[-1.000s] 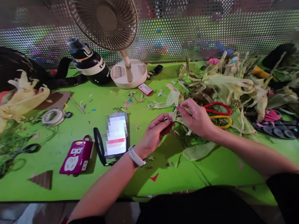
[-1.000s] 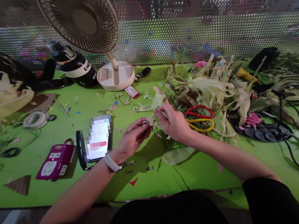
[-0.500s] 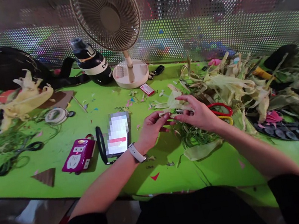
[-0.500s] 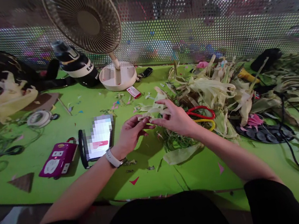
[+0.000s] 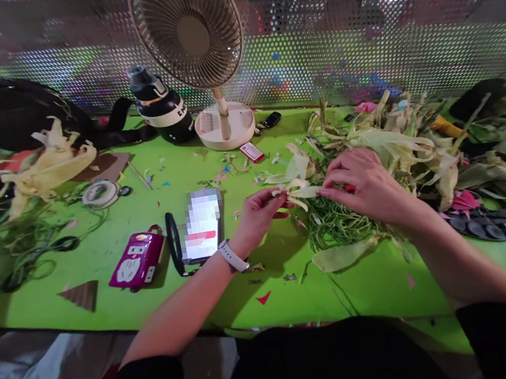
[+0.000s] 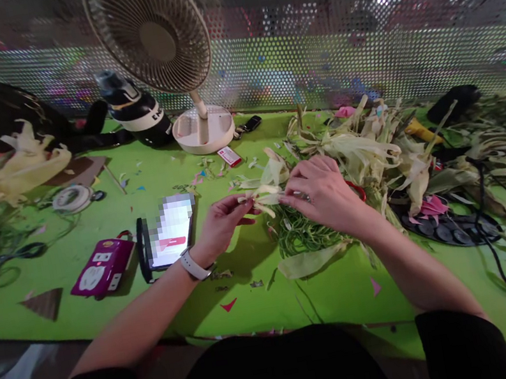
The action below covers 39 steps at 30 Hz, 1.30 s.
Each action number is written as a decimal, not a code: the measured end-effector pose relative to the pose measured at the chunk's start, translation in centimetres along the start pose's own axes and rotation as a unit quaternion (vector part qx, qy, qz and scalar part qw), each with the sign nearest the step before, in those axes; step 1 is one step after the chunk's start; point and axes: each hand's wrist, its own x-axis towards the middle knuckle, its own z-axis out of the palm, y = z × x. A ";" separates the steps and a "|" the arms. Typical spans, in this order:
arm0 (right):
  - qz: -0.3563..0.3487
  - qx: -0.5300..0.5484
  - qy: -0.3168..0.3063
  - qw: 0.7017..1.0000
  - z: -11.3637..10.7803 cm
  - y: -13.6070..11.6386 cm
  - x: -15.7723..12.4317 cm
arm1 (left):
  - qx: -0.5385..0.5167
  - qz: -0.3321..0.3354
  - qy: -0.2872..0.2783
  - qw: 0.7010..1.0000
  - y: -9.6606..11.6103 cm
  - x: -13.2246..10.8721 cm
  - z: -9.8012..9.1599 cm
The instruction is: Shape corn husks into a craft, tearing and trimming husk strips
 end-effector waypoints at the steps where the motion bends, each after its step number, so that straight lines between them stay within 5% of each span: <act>1: -0.013 0.019 0.016 1.000 -0.2 -0.4 0.0 | 0.010 -0.010 -0.032 0.999 0.0 -0.2 0.1; 5: -0.020 0.154 0.069 0.985 1.4 -2.0 0.3 | 0.060 -0.045 -0.185 0.980 -0.2 -1.3 0.7; 8: 0.087 0.245 0.069 0.963 3.9 -2.7 0.3 | 0.103 -0.018 -0.227 0.968 -0.3 -2.0 1.0; 17: 0.173 0.146 0.058 0.972 6.1 -3.2 -0.1 | 0.174 0.081 -0.225 0.955 0.2 -2.3 1.2; 29: 0.214 0.159 0.085 0.960 5.9 -3.3 0.1 | 0.089 0.011 -0.160 0.983 -1.1 -2.0 1.5; 31: 0.221 0.200 0.056 0.953 5.4 -2.8 0.5 | 0.079 -0.007 -0.151 0.985 -0.9 -1.8 1.4; 34: 0.212 0.286 -0.068 0.932 4.4 -1.3 0.9 | 0.057 -0.041 -0.162 0.984 -0.2 -1.6 1.2; 36: 0.210 0.345 -0.158 0.901 3.6 0.1 1.1 | 0.053 -0.062 -0.170 0.982 0.3 -1.4 0.9; 39: 0.222 0.424 -0.211 0.852 2.5 2.1 1.2 | 0.044 -0.081 -0.172 0.981 0.7 -1.0 0.3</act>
